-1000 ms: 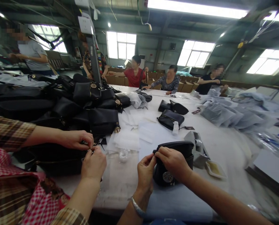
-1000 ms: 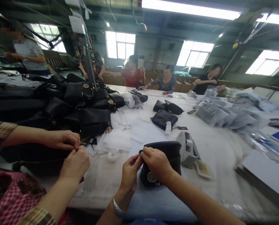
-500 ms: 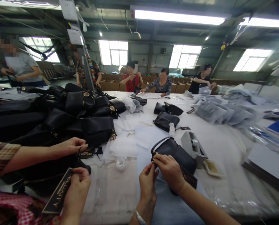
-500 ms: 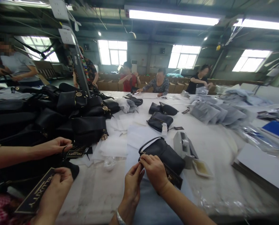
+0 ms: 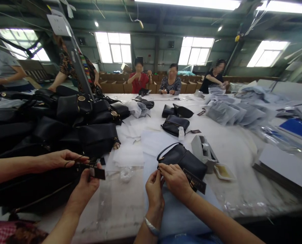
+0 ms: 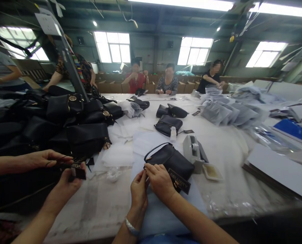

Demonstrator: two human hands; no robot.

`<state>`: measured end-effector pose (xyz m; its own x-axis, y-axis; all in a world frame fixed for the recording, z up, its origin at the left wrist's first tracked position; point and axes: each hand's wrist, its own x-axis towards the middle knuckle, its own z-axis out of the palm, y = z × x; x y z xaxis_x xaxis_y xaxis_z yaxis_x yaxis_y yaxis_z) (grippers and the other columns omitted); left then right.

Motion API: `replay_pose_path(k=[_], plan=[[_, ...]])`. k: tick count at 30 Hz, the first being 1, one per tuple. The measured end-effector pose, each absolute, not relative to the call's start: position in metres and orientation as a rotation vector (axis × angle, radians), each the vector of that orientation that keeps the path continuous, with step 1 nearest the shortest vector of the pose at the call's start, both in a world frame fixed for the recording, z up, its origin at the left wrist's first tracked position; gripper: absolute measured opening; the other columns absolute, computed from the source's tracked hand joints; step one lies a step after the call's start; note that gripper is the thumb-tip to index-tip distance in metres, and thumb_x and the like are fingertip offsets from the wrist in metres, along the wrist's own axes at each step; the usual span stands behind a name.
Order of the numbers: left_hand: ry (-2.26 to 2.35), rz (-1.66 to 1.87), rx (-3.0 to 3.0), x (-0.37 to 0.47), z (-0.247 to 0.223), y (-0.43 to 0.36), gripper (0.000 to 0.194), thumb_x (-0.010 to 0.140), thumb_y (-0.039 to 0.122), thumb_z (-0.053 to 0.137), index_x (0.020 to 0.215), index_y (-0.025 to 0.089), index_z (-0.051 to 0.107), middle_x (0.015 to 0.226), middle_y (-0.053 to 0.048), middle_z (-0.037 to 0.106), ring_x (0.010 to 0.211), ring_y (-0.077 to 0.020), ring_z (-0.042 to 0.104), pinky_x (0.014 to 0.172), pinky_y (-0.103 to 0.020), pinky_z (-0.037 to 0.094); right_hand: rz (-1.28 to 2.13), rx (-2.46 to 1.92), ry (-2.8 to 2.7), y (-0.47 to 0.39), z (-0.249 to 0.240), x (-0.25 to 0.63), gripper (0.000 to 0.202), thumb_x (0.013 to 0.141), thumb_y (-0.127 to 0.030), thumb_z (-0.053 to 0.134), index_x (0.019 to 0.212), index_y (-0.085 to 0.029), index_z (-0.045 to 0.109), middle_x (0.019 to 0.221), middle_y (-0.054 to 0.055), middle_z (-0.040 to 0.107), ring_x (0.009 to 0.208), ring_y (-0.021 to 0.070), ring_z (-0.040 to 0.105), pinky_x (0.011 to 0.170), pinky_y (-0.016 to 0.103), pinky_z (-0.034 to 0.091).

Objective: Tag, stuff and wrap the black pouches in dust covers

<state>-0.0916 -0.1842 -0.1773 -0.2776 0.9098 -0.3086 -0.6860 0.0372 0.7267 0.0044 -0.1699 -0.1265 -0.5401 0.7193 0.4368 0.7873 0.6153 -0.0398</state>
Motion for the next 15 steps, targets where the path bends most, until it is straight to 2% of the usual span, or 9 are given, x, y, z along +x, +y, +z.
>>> replay_pose_path(k=[5, 10, 13, 15], plan=[[1.027, 1.583, 0.536, -0.109, -0.166, -0.192, 0.030, 0.079, 0.040, 0.073, 0.092, 0.014, 0.068, 0.098, -0.010, 0.070, 0.093, -0.0224, 0.069, 0.072, -0.031, 0.059, -0.129, -1.231, -2.491, -0.169, -0.091, 0.017, 0.039, 0.092, -0.012, 0.051, 0.130, -0.020, 0.058, 0.133, 0.009, 0.061, 0.110, 0.0208, 0.061, 0.087, 0.034, 0.045], [1.178, 1.629, 0.729, -0.127, -0.158, -0.208, 0.023, 0.084, 0.039, 0.068, 0.094, 0.018, 0.066, 0.100, -0.007, 0.067, 0.090, -0.0189, 0.066, 0.071, -0.028, 0.058, -0.017, -1.262, -2.574, -0.166, -0.063, 0.032, 0.045, 0.086, -0.014, 0.057, 0.130, -0.026, 0.056, 0.124, 0.007, 0.064, 0.097, 0.0198, 0.065, 0.085, 0.034, 0.047], [1.314, 1.657, 0.940, -0.132, -0.149, -0.214, 0.020, 0.089, 0.038, 0.061, 0.095, 0.020, 0.065, 0.097, -0.006, 0.066, 0.084, -0.0171, 0.065, 0.071, -0.027, 0.055, -0.007, -1.180, -2.654, -0.162, -0.056, 0.033, 0.036, 0.087, -0.012, 0.056, 0.121, -0.023, 0.060, 0.108, 0.006, 0.068, 0.094, 0.0208, 0.065, 0.095, 0.039, 0.043], [1.360, 1.661, 1.054, -0.133, -0.141, -0.217, 0.018, 0.091, 0.037, 0.058, 0.095, 0.020, 0.065, 0.098, -0.006, 0.065, 0.082, -0.0169, 0.064, 0.072, -0.027, 0.053, -0.031, -1.132, -2.699, -0.157, -0.054, 0.031, 0.030, 0.087, -0.010, 0.054, 0.114, -0.022, 0.063, 0.103, 0.006, 0.069, 0.089, 0.0200, 0.065, 0.091, 0.038, 0.045]])
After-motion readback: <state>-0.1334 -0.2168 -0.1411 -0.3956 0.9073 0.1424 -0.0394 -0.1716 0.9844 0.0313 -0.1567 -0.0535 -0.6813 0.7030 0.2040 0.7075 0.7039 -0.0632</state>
